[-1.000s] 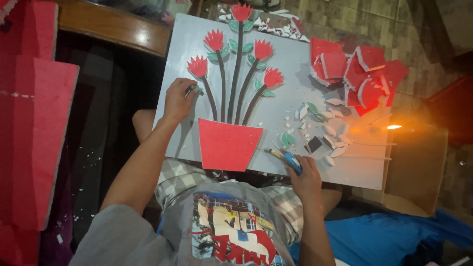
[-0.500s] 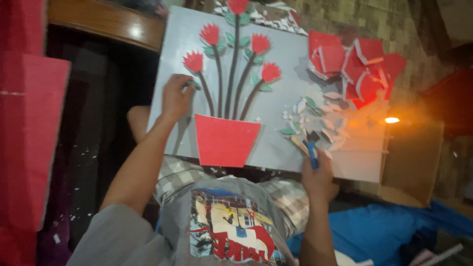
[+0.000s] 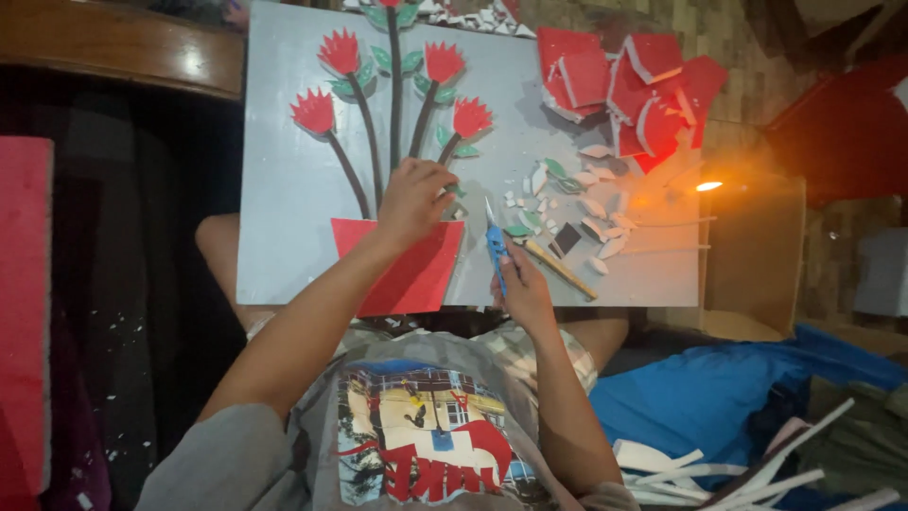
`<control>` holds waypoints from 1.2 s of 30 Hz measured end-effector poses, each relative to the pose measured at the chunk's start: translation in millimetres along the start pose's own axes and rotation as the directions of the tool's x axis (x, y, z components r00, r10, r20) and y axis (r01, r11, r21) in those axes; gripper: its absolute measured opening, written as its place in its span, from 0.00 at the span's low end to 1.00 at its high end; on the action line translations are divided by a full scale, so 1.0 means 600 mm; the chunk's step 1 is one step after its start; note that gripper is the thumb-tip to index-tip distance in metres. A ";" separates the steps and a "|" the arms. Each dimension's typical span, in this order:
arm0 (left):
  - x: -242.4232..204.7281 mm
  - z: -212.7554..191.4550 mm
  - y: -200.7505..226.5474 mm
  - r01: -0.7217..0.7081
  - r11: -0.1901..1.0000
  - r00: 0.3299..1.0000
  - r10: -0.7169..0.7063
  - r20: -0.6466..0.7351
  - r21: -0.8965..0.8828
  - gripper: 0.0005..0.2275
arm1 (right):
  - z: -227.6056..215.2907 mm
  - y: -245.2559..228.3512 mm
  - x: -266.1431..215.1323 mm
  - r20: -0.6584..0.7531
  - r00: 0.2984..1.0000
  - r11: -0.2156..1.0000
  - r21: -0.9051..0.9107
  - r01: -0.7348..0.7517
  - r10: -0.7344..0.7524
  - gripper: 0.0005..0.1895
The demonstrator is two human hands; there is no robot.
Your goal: Refining the details of a floral art piece by attaching small green foam leaves using adhesive.
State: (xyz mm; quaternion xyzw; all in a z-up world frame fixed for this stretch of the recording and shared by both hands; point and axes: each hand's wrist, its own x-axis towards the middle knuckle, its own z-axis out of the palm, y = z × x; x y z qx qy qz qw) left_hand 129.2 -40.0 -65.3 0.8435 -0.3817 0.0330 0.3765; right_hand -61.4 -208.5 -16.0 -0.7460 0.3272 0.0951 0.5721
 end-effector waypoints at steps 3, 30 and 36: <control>0.009 0.046 -0.009 0.034 0.999 0.993 -0.035 0.114 0.013 0.10 | -0.016 0.059 0.026 -0.043 0.999 0.999 0.039 0.005 -0.004 0.22; 0.017 0.038 0.030 0.004 0.987 0.988 -0.029 0.151 0.164 0.03 | 0.039 -0.012 -0.031 -0.186 0.876 0.830 -0.453 0.325 -0.445 0.26; 0.019 0.040 0.023 -0.050 0.980 0.986 0.018 0.167 0.191 0.03 | 0.041 0.007 -0.021 -0.174 0.847 0.778 -0.519 0.355 -0.502 0.26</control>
